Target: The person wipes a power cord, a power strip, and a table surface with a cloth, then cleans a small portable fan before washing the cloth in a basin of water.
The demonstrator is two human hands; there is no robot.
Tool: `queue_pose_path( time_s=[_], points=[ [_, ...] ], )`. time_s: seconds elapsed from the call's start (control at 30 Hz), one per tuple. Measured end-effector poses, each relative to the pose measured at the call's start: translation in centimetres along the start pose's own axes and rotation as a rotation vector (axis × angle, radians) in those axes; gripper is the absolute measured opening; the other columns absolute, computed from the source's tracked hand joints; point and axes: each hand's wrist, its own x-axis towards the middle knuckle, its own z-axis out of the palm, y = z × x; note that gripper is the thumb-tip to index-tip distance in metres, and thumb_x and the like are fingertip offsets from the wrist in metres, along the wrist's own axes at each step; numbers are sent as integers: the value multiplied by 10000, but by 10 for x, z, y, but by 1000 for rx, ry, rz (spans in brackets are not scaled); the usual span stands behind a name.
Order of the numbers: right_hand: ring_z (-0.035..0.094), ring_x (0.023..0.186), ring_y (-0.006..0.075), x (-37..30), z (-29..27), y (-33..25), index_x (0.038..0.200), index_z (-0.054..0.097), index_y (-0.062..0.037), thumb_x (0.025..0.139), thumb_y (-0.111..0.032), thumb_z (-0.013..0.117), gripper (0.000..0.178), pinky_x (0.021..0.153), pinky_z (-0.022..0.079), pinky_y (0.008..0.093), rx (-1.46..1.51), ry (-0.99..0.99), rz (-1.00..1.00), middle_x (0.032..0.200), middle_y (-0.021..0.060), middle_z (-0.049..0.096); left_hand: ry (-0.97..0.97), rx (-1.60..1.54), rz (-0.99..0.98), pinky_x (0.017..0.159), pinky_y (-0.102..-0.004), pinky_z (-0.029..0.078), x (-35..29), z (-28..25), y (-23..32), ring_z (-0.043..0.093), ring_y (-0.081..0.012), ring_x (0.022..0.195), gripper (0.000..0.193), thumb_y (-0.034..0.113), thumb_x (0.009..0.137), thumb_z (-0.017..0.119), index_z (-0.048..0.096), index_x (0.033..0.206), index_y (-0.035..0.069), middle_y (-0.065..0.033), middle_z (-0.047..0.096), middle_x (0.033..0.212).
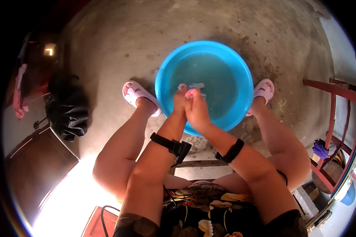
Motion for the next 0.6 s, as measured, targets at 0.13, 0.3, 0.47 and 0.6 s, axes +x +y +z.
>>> queue_pose_path(
  time_s=[0.13,0.3,0.47,0.6],
  points=[
    [568,705,357,21,-32,80,916,472,-76,797,-105,481,123,609,431,431,-51,27,461,743,179,575,113,374,230,711,-344,437,6,17,-20,535,-206,825,406,369,888,356,522,950,4,-120,559,905],
    [562,704,353,21,-43,64,932,473,-86,789,-106,484,144,602,436,421,-191,18,130,755,158,574,80,125,-324,758,-353,416,8,10,-6,516,-206,847,460,490,824,450,492,1041,86,-74,546,911],
    [554,758,340,-2,-29,51,934,475,-79,728,-70,542,217,628,437,425,-180,-172,19,857,154,556,162,309,-159,718,-347,434,8,1,-8,531,-171,811,332,389,857,447,488,974,81,-59,544,833],
    [526,841,333,1,-36,76,940,482,-80,688,-48,580,273,687,428,418,-297,-26,102,909,149,524,209,96,130,599,-280,433,5,16,0,521,-147,704,212,249,873,430,501,931,58,-53,533,812]
  ],
)
